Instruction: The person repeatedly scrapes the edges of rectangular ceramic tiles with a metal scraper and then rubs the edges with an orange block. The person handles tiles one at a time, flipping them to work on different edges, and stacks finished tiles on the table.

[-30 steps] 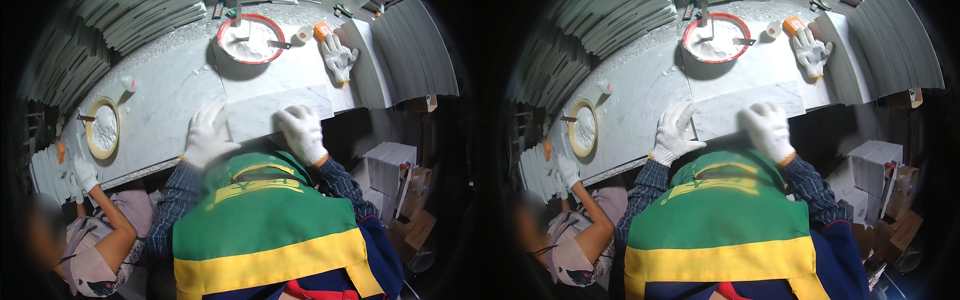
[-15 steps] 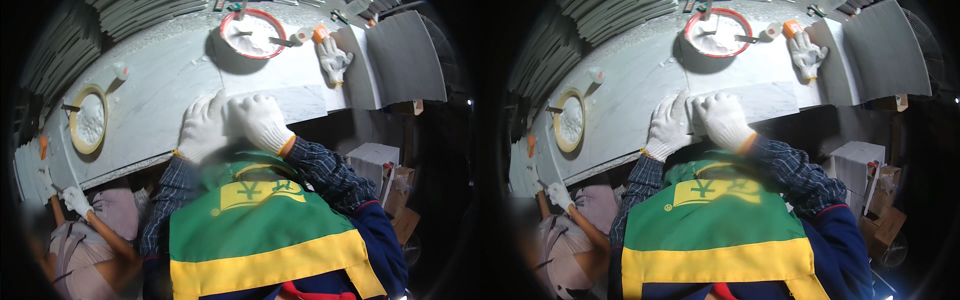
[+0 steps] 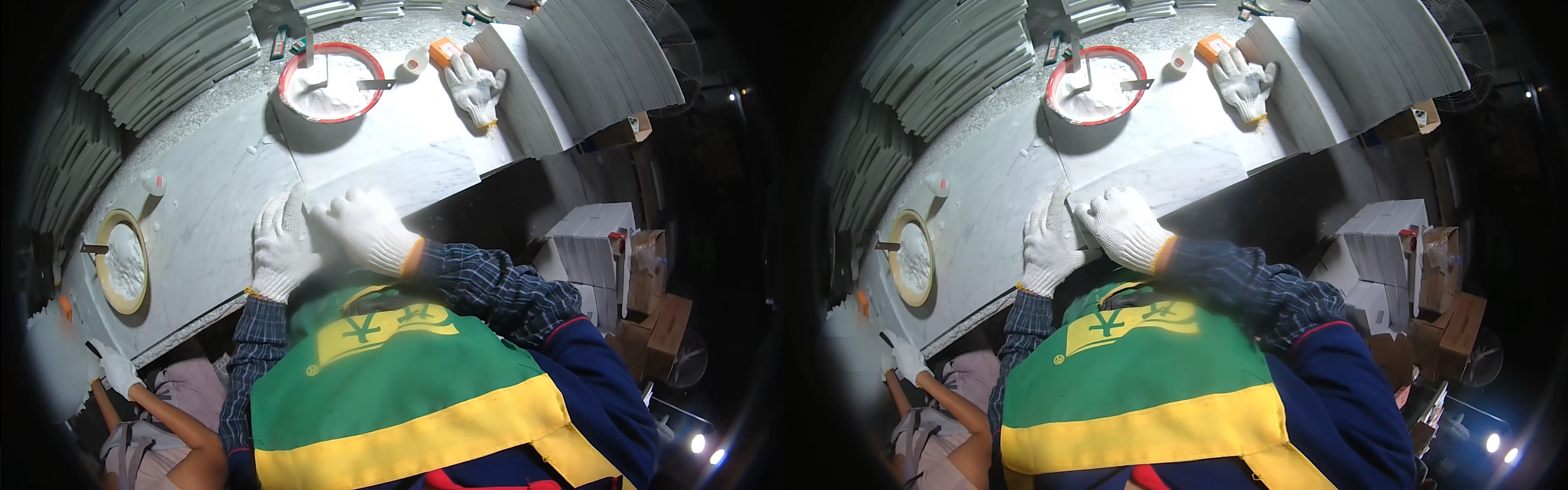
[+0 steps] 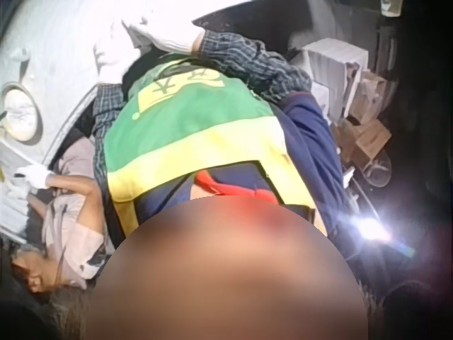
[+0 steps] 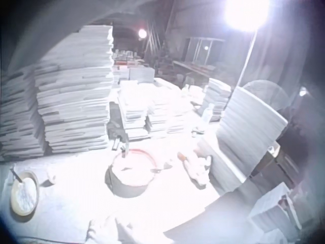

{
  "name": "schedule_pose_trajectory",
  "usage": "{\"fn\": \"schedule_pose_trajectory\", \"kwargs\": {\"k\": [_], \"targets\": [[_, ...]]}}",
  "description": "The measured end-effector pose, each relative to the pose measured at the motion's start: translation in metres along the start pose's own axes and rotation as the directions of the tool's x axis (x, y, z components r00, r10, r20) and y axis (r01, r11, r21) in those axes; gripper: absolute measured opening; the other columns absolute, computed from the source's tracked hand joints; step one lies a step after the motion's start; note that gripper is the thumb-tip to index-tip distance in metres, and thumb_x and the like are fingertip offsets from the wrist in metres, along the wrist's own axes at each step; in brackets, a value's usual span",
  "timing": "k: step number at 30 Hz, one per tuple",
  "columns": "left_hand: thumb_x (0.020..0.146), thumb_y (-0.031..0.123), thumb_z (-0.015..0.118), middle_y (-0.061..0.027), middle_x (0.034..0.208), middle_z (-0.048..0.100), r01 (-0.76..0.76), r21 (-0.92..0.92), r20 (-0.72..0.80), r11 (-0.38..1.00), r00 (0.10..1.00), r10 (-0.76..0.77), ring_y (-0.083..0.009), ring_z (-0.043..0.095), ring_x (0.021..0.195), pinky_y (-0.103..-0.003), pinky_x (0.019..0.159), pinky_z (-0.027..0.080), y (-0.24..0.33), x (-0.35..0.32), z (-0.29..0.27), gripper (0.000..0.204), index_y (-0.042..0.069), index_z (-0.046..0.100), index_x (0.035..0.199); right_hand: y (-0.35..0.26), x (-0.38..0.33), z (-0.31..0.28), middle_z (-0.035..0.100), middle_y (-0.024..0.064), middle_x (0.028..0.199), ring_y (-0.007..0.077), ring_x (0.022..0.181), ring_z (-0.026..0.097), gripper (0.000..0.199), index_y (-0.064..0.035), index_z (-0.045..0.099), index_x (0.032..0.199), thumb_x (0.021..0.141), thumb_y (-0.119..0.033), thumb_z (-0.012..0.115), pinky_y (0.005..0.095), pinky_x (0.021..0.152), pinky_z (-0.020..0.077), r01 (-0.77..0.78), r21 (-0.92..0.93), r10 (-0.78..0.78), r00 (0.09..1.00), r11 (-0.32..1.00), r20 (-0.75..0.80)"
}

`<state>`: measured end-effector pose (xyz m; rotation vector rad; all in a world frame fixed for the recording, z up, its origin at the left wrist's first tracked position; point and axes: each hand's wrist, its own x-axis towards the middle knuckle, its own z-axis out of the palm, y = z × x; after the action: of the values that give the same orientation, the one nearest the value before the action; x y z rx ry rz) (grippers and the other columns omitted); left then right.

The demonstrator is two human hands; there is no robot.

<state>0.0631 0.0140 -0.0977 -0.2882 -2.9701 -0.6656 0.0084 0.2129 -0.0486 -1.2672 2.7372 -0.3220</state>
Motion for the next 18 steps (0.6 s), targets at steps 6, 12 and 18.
{"fn": "schedule_pose_trajectory", "kwargs": {"k": [6,12,18], "targets": [[0.059,0.046,0.096,-0.0217,0.150,0.052,-0.047,-0.009,-0.049,0.999,0.998,0.046,-0.0394,0.048,0.140,-0.051,0.120,0.036,-0.004,0.001,0.005,0.129,0.006,0.032,0.163,0.003,0.013,-0.006,0.070,0.0113,0.095,0.0324,0.091,0.069,0.029,-0.0070,0.064,0.113,0.087,-0.019,0.069,0.0458,0.077,0.0526,-0.096,0.104,0.095,0.995,0.990,0.019],[0.067,0.043,0.088,-0.0152,0.160,0.048,-0.019,-0.060,-0.040,0.998,0.999,0.017,-0.0370,0.046,0.142,-0.050,0.122,0.036,-0.004,-0.001,0.004,0.115,0.009,0.035,0.163,0.004,0.005,-0.004,0.070,0.0114,0.089,0.0320,0.089,0.070,0.026,-0.0084,0.065,0.111,0.087,-0.018,0.069,0.0469,0.073,0.0539,0.000,0.059,-0.004,0.998,0.998,0.063],[0.061,0.041,0.093,-0.0143,0.160,0.047,-0.034,-0.060,-0.056,0.998,0.998,0.031,-0.0365,0.045,0.143,-0.051,0.123,0.035,0.000,-0.002,0.000,0.122,0.010,0.035,0.164,0.040,-0.043,-0.007,0.069,0.0092,0.085,0.0307,0.081,0.070,0.025,-0.0211,0.074,0.110,0.086,-0.016,0.066,0.0452,0.067,0.0544,0.170,0.257,-0.149,0.984,0.951,-0.097]]}}
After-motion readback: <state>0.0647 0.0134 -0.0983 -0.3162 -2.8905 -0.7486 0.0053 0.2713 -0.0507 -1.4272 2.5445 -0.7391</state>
